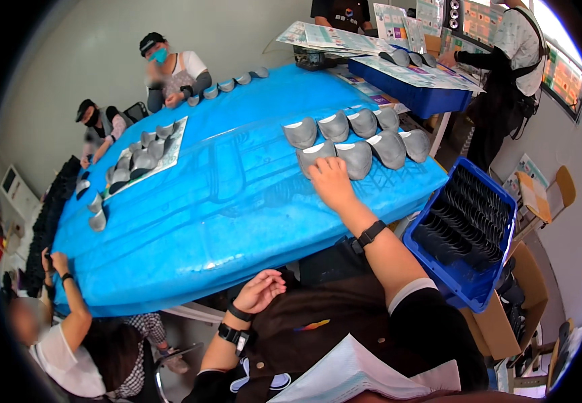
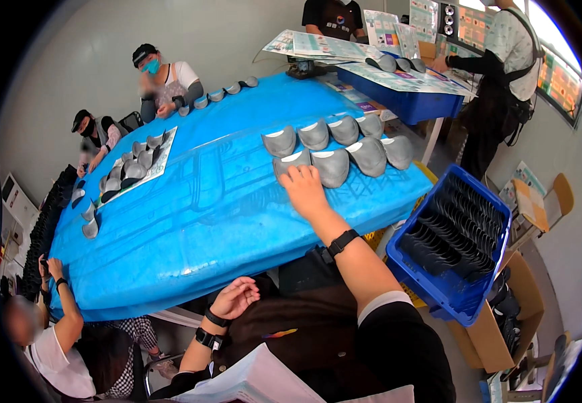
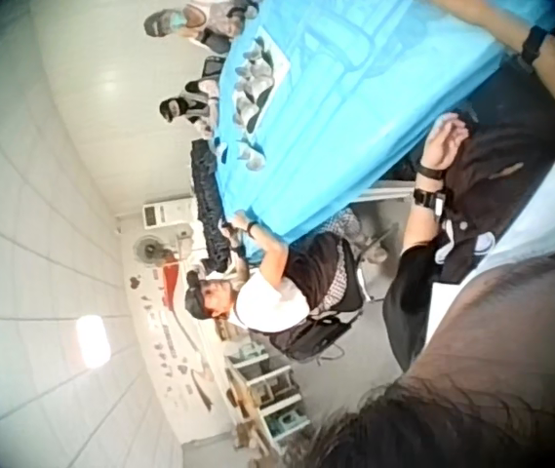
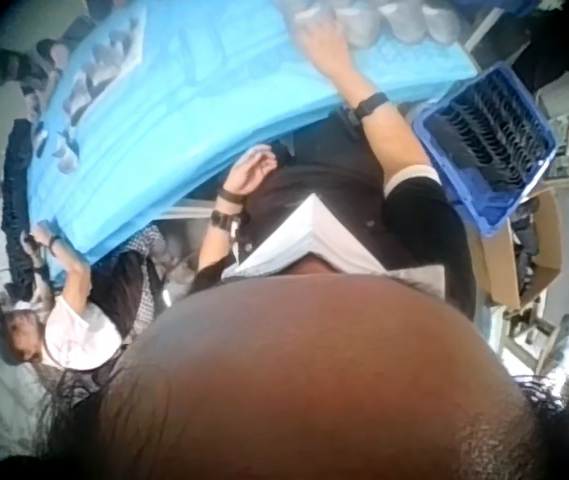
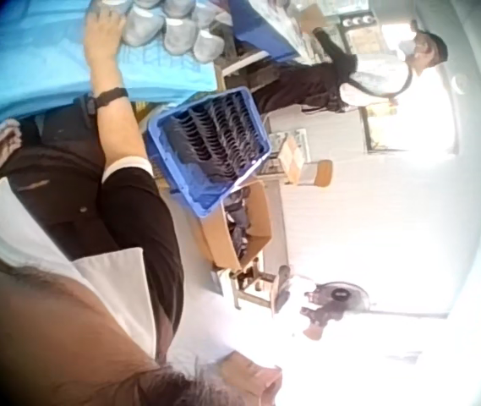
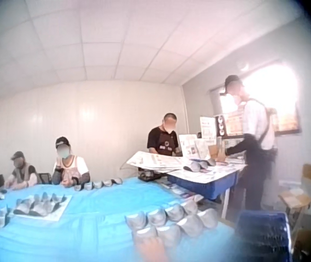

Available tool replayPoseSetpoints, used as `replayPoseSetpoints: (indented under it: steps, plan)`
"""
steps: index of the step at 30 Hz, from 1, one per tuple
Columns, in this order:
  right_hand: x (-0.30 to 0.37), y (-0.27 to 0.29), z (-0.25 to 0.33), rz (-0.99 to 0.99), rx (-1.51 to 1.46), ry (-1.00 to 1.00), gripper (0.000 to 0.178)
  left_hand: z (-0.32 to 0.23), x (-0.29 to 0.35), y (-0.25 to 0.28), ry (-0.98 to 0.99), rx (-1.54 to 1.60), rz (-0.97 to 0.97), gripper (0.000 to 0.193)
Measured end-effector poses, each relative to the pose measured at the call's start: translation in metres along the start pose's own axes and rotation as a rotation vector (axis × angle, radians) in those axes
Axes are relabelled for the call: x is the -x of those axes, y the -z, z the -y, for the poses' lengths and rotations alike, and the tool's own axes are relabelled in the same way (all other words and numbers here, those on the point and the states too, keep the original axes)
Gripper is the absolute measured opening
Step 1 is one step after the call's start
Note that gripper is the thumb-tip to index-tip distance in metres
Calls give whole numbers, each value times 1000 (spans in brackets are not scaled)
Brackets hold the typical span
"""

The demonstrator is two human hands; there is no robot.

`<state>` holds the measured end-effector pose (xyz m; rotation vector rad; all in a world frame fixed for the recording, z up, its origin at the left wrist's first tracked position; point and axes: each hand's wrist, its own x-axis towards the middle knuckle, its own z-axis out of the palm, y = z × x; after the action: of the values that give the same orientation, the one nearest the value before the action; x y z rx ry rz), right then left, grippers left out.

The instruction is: The person is seen assembling different parts of a shoe, specifically matching and stacking the heel and upper components.

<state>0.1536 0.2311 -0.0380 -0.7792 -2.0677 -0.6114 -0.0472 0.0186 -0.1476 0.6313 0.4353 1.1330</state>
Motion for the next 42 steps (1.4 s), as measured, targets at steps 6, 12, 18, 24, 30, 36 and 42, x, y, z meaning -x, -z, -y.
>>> replayPoseSetpoints:
  steps: [6, 12, 18, 24, 30, 36, 42]
  plan:
    - [1, 8, 0, 53, -111, -87, 15, 0, -4, -3, 38, -29, 47, 22]
    - [-7, 45, 8, -280, -309, -80, 14, 2, -1, 1, 34, -66, 41, 21]
    - [48, 82, 76, 41, -1603, -573, 8, 3, 1, 8, 41, -66, 15, 22]
    - [106, 43, 118, 1148, -2041, -461, 11, 9, -10, 6, 175, -251, -27, 22]
    - [136, -22, 109, 622, -2115, -1184, 18, 14, -48, -15, 35, -587, -326, 25]
    - [134, -12, 122, 232, -958, -388, 20, 28, -50, 14, -84, -246, -402, 28]
    - [121, 7, 117, 363, -1034, -358, 10, 27, -48, 21, -43, -419, -203, 27]
